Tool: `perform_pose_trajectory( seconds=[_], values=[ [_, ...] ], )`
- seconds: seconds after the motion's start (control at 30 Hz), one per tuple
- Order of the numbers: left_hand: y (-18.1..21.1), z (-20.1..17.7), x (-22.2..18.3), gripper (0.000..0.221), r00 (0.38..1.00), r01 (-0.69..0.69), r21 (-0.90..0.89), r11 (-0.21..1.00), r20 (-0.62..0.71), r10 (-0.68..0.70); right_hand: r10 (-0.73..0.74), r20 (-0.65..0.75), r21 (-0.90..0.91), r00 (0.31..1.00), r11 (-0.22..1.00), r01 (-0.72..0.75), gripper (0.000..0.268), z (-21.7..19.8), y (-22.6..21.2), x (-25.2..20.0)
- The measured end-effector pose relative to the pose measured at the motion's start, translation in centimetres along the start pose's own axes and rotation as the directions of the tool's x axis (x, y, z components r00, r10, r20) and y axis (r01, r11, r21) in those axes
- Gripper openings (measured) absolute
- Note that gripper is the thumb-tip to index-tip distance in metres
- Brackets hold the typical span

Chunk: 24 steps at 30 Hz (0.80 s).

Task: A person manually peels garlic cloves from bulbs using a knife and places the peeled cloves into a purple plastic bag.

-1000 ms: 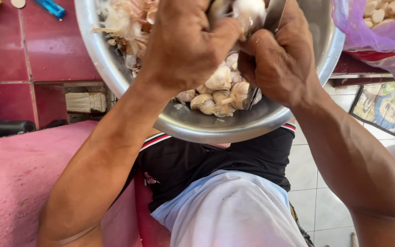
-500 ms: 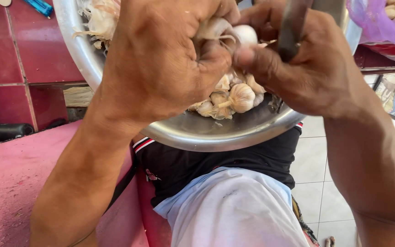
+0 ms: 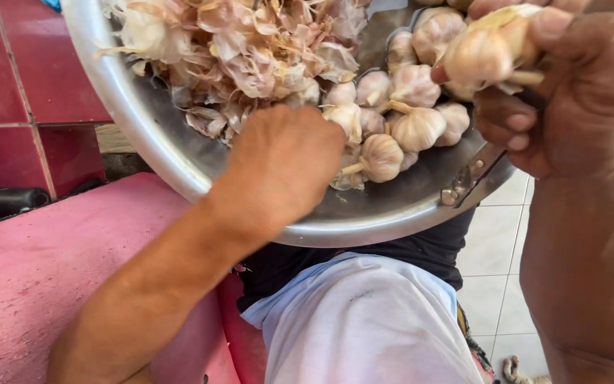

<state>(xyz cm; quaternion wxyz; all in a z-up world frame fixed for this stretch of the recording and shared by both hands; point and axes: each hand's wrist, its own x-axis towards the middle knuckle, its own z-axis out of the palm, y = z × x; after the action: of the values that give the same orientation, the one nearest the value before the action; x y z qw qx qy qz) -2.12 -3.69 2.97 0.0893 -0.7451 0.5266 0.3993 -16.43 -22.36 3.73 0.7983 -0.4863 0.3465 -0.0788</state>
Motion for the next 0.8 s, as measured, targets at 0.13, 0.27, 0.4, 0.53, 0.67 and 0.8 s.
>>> perform_pose_trajectory(
  seconds=[0.13, 0.27, 0.4, 0.53, 0.67, 0.8],
  values=[
    [0.5, 2.6, 0.6, 0.02, 0.991, -0.02, 0.12, 0.993, -0.127, 0.036, 0.02, -0.074, 0.071, 0.997, 0.997, -0.015, 0.041, -1.0, 0.2, -0.3],
    [-0.3, 3.3, 1.3, 0.017, 0.989, -0.058, 0.246, 0.968, -0.118, 0.089, -0.019, -0.051, 0.105, 0.999, 0.994, 0.025, 0.036, -1.0, 0.7, -0.8],
    [-1.1, 3.9, 2.2, 0.02, 0.987, -0.054, 0.219, 0.974, -0.138, 0.086, 0.005, -0.024, 0.091, 1.0, 0.996, -0.003, 0.042, -1.2, 0.7, -1.4],
    [-1.9, 3.8, 2.3, 0.018, 0.981, -0.059, 0.261, 0.963, -0.163, 0.104, -0.033, 0.002, 0.038, 0.999, 0.999, 0.033, 0.045, -0.6, 0.5, -2.2],
    [-2.5, 3.2, 2.2, 0.023, 0.956, -0.069, 0.252, 0.965, -0.261, 0.136, -0.044, 0.023, 0.035, 0.999, 0.998, 0.043, 0.043, -0.6, 0.6, -2.7],
    [-2.1, 3.5, 2.4, 0.018, 0.979, -0.075, 0.225, 0.972, -0.168, 0.114, 0.0, 0.006, 0.033, 1.0, 0.999, 0.0, 0.044, -0.8, 0.8, -3.1]
  ],
)
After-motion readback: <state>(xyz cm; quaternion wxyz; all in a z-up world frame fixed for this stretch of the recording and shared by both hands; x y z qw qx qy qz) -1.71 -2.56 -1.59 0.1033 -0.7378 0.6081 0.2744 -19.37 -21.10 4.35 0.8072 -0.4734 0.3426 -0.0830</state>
